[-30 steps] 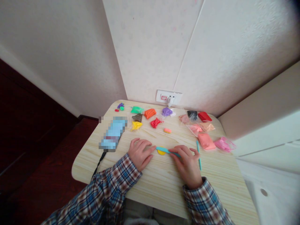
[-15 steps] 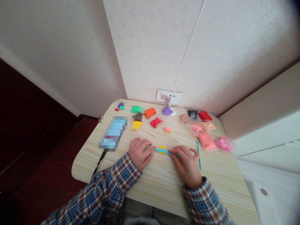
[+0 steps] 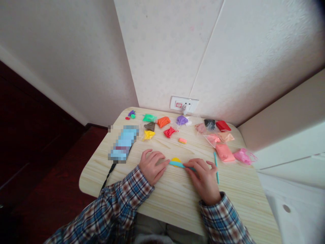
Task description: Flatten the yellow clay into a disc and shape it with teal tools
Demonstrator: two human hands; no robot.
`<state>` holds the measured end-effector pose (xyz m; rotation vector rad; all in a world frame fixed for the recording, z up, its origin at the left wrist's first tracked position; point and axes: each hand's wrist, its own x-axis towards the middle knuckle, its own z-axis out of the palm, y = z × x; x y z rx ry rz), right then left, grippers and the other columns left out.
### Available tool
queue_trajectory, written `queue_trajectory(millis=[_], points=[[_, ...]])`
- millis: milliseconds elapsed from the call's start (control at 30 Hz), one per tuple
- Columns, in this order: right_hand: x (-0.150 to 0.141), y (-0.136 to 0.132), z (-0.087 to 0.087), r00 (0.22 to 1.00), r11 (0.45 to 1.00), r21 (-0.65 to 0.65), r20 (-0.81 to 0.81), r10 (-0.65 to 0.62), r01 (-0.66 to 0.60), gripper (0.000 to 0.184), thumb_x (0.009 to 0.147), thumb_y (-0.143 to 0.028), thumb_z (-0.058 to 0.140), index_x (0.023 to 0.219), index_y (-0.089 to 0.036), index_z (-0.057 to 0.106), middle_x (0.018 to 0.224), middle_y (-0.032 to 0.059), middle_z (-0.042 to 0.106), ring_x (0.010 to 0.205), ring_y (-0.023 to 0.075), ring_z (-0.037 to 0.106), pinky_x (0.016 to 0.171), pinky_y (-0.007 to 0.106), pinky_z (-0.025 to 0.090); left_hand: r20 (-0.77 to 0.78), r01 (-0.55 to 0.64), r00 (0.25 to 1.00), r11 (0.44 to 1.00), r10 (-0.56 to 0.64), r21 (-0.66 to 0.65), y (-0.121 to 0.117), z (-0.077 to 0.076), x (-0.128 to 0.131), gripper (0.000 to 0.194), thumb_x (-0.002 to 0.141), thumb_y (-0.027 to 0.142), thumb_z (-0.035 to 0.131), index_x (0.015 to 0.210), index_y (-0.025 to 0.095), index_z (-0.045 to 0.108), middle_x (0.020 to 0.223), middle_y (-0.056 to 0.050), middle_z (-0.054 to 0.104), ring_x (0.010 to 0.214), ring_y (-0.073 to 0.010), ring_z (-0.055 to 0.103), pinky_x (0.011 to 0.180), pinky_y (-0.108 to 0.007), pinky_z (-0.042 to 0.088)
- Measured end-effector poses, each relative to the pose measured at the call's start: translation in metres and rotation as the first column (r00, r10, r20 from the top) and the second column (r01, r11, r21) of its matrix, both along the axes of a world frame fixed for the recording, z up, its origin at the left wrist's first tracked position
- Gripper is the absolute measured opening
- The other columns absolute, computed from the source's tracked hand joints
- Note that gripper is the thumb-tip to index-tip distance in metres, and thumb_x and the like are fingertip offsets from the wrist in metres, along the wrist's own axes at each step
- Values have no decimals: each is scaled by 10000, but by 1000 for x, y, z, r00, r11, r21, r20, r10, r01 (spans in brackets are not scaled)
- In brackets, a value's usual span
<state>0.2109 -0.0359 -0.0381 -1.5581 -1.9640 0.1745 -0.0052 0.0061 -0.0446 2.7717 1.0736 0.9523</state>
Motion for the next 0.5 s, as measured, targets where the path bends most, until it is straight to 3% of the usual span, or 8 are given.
queue_trajectory(millis=[500], points=[[1,-2,-1,1000,1000,-10,20,13,-13,194,892,-260,431,862,-249,622,866,2,655,850,163,587,869,374,216,12,39,999,999,-39,9,0,1,-1,273,860,227,416,1046,214,615,940,-64,633,930,-202,561,913,-463,294]])
